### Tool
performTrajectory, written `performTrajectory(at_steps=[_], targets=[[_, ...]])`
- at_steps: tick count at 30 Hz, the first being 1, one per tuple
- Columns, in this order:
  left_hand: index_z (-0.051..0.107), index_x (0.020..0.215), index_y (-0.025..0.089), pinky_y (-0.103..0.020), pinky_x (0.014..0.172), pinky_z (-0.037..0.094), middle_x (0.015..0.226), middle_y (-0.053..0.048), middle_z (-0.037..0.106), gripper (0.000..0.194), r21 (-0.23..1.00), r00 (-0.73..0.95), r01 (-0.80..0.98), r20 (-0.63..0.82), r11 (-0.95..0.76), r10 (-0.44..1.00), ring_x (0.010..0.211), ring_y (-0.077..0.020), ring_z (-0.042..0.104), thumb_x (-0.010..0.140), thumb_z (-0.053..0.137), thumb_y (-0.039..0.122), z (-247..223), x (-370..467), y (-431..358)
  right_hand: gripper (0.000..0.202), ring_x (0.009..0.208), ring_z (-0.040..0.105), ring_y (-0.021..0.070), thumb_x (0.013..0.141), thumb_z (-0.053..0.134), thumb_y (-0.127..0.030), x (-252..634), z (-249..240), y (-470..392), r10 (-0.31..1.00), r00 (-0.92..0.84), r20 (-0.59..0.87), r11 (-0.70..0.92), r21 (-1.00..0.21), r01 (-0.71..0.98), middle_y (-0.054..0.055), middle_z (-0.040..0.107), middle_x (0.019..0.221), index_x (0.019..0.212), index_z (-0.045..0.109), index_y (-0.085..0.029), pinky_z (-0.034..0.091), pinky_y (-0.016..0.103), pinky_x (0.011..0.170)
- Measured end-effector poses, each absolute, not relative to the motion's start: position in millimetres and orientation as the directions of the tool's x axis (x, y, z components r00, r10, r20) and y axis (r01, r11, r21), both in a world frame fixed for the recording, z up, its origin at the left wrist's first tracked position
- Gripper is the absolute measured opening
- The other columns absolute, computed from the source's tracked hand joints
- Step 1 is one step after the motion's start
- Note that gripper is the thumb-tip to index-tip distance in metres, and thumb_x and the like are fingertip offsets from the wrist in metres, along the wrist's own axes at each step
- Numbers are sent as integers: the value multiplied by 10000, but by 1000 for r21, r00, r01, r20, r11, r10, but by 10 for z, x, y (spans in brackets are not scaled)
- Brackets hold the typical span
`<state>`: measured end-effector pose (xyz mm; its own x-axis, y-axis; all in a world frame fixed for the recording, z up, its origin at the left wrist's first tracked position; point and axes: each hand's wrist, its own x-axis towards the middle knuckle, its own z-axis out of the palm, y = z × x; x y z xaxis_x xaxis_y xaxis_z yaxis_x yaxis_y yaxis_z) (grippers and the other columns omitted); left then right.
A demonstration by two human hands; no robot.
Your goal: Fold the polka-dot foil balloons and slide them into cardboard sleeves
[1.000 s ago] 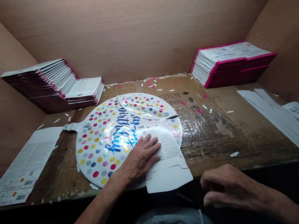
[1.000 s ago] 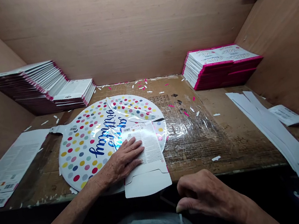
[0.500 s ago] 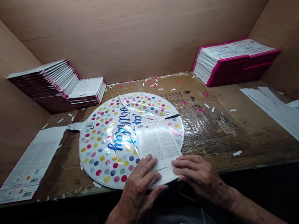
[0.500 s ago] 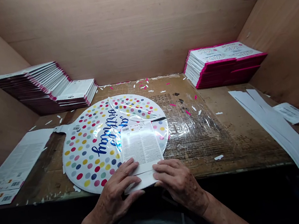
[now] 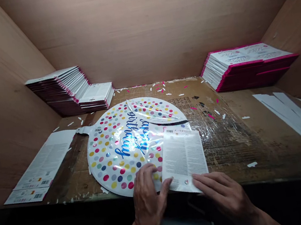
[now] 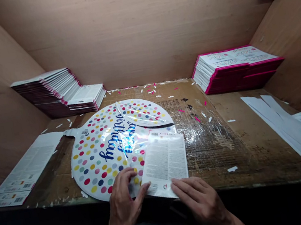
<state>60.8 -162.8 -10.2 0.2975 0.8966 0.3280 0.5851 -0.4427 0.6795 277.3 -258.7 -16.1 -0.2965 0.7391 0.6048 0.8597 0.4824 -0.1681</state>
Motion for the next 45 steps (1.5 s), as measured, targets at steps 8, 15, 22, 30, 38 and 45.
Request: performTrajectory(at_steps=[8,15,22,30,38,45], targets=[[655,957,127,-309,654,576,886,-92,732,467,907,211,-184,-341,380,916,745,-224,704,714,750,513,202,672,-1427,262,970,626,238,970,521,-313,2345,105,-1851,704,-249,665,505,-221,834,117,706,1087,1147,646,-166,497,390,848],[667,958,117,-255,549,539,814,-73,733,468,904,73,-324,-272,280,960,631,-181,680,691,777,485,204,577,-1082,130,720,584,177,943,557,-283,1925,294,-1168,878,-234,418,383,-321,866,48,634,822,870,596,-182,427,281,629],[679,857,160,-281,621,567,757,-61,724,390,967,-25,-91,-239,236,971,732,-227,699,745,703,532,50,266,-930,161,549,529,152,810,608,-63,1749,397,-738,797,-590,128,598,-24,801,18,604,701,779,543,-206,242,297,464],[600,802,154,-306,640,598,787,-51,724,403,958,-109,-222,-208,181,972,701,-200,706,724,728,529,311,-150,-123,328,515,493,106,1026,315,-228,1394,176,-659,656,-489,575,719,-279,636,-13,558,636,768,515,-202,299,248,492],[581,782,157,-328,671,605,729,-42,724,404,969,-116,-235,-112,82,987,680,-205,719,725,731,527,467,-141,380,227,578,531,109,1007,432,-241,1332,318,-250,690,-309,654,607,-291,740,10,591,693,845,582,-190,360,227,550],[619,787,138,-284,565,586,704,-51,711,413,993,-104,-98,-82,72,991,625,-204,708,779,674,548,301,-160,225,233,600,554,126,990,456,-279,1322,496,374,786,-341,516,557,-350,754,10,602,721,791,548,-200,357,230,546]])
